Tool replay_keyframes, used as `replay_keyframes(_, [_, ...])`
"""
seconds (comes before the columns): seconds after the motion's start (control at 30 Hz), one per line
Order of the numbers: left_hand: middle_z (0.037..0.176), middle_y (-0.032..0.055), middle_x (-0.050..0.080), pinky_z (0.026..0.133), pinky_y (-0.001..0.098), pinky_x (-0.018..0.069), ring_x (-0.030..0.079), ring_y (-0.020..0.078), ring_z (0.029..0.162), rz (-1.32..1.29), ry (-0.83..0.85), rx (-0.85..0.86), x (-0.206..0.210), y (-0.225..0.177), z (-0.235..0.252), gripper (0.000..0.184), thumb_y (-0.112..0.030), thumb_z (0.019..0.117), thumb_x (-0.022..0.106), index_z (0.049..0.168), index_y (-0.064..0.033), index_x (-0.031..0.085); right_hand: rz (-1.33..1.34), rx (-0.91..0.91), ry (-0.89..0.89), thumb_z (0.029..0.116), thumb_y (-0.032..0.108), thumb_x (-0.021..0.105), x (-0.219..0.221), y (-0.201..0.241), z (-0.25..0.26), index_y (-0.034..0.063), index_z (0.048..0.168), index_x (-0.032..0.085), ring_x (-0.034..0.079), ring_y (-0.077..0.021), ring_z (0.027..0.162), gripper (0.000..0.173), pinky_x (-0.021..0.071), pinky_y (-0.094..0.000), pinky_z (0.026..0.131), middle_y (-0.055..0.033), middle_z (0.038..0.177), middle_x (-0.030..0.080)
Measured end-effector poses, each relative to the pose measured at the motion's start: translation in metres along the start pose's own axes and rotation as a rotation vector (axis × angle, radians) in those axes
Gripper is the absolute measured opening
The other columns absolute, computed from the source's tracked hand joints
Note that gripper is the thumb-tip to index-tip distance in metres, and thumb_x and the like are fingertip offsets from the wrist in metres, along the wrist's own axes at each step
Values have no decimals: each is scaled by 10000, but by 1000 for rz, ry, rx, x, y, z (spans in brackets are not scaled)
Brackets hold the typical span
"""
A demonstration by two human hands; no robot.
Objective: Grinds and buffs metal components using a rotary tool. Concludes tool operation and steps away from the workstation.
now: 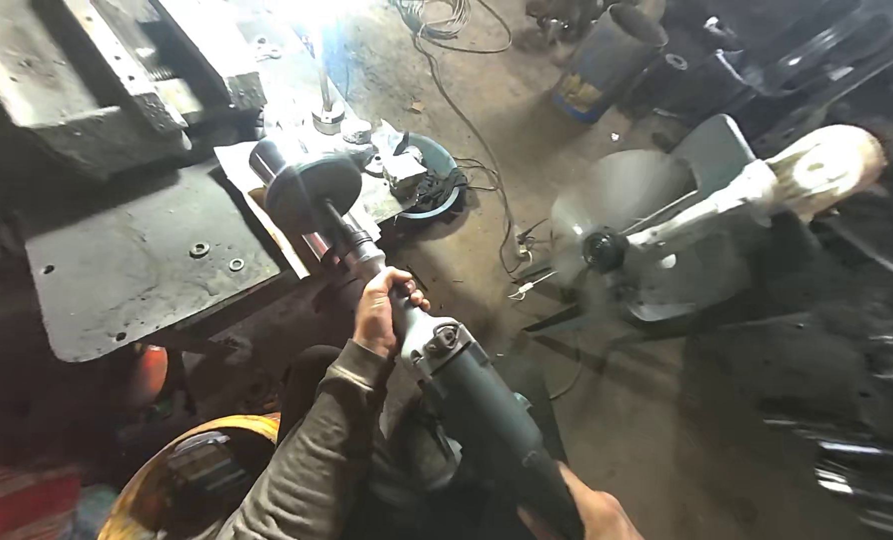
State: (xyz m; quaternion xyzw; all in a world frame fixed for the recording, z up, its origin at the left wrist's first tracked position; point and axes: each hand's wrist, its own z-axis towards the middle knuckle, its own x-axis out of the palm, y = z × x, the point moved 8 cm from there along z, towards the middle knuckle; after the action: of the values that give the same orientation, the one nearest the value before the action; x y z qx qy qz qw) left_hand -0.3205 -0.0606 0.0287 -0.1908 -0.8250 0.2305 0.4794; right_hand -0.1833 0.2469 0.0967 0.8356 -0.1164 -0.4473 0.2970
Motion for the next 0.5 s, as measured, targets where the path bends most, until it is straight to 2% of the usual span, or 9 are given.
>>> replay_keyframes(0.17, [601,-7,508,573,341,552,550,147,517,-84,-21,63,-23,-8,-11,260,-177,995,441,755,-143,535,-42,-9,72,925,417,750,9,2,5,20,1285,645,759,-266,885,546,612,-541,821,-129,940,765])
replay_keyframes(0.27, [584,3,520,576,342,570,576,155,514,-123,-23,96,-31,-10,-12,302,-167,1019,400,751,-124,533,-44,-22,86,922,416,755,9,5,6,14,1316,637,762,-291,899,575,607,-558,830,-143,954,768])
replay_keyframes(0.5, [584,-9,502,570,339,557,550,148,505,-52,-53,67,-18,-9,-6,278,-165,998,418,740,-148,520,-42,-14,64,922,416,753,4,4,9,5,1290,640,761,-276,881,563,612,-539,819,-134,937,766])
